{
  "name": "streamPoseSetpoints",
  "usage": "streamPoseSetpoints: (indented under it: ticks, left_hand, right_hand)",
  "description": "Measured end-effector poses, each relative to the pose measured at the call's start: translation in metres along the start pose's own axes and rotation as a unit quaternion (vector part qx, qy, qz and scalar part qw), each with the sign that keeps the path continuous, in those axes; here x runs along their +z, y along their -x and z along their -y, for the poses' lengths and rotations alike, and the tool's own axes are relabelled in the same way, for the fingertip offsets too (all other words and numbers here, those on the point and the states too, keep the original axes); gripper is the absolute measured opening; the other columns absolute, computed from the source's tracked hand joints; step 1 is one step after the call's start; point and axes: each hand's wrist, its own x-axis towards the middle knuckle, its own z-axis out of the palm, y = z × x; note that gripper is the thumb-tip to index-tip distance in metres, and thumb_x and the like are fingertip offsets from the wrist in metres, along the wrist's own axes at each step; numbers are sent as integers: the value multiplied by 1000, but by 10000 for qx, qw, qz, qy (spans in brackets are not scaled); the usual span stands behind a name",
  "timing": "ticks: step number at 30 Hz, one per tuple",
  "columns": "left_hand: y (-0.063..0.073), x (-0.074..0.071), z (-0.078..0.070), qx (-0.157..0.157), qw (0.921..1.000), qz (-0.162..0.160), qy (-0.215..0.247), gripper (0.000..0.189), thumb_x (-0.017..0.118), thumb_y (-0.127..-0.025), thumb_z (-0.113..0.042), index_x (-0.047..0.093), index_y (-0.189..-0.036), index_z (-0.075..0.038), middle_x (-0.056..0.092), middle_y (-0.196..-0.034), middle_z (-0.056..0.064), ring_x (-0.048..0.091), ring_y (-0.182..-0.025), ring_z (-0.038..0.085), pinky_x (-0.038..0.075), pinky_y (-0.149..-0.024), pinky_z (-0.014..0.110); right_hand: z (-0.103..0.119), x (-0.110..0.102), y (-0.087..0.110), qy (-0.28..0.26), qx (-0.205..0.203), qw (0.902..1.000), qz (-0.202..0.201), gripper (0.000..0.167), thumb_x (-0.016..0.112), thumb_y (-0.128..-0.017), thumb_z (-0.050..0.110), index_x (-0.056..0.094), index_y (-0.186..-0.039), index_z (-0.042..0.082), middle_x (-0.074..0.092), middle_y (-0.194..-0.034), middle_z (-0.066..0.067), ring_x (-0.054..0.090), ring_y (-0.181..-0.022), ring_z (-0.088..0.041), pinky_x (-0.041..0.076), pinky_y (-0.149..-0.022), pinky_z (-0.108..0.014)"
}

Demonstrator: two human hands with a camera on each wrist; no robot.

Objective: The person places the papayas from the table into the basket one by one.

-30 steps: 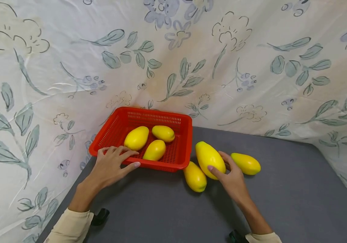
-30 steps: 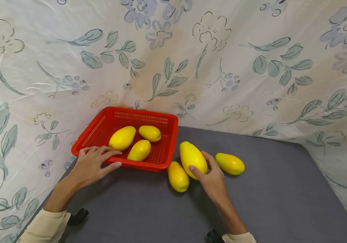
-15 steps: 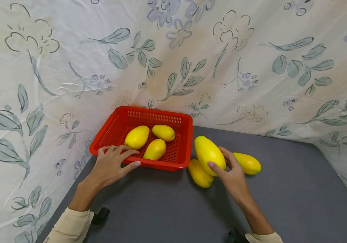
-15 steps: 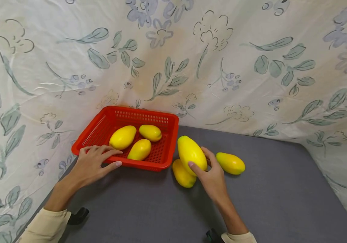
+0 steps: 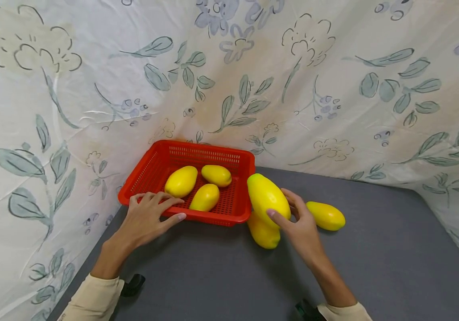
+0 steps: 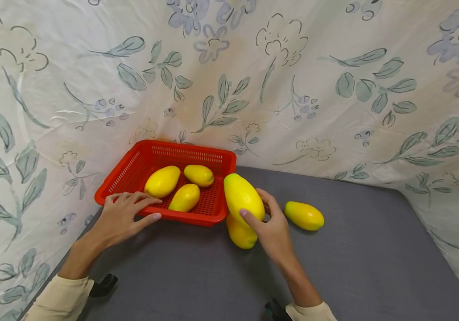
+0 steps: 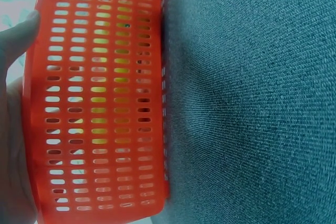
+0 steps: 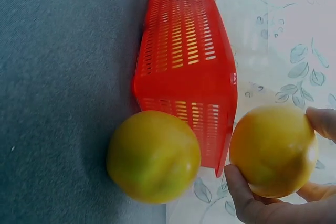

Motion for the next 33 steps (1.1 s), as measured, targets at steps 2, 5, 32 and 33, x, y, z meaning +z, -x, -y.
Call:
streamPoseSetpoints:
  ticks: [2,5,32,33]
  left_hand:
    - [0,0,0,-15,10000,11,-7,56,63,-97,-62,68,-141,-28,63,-142,15,53,-128,42,27,-109,72]
    - [0,0,0,-41,10000,31,-7,57,63,-97,-62,68,-141,-28,63,-143,15,52,-128,42,26,-109,72]
    - [-2,-1,0,-24,10000,67,16,58,62,-97,-63,68,-142,-28,62,-143,15,52,-128,42,26,-108,72]
    - [-2,-1,0,-23,10000,72,17,58,62,-97,-63,68,-142,-28,62,-143,15,52,-128,42,26,-108,72]
  right_hand:
    - [2,2,-1,-35,-14,10000,16,74,76,-99,41,41,-161,21,48,-155,-6,48,-141,-32,48,-110,-59]
    - [3,4,-2,-109,-49,9999,13,74,76,-99,40,41,-160,20,50,-153,-6,49,-141,-32,49,-109,-58]
    - [18,26,-9,-940,-177,9953,180,70,76,-101,30,40,-160,24,48,-154,-8,51,-143,-29,59,-101,-43]
    - [18,27,-9,-1001,-194,9946,188,70,76,-100,29,40,-160,24,48,-155,-8,51,-143,-28,59,-99,-40]
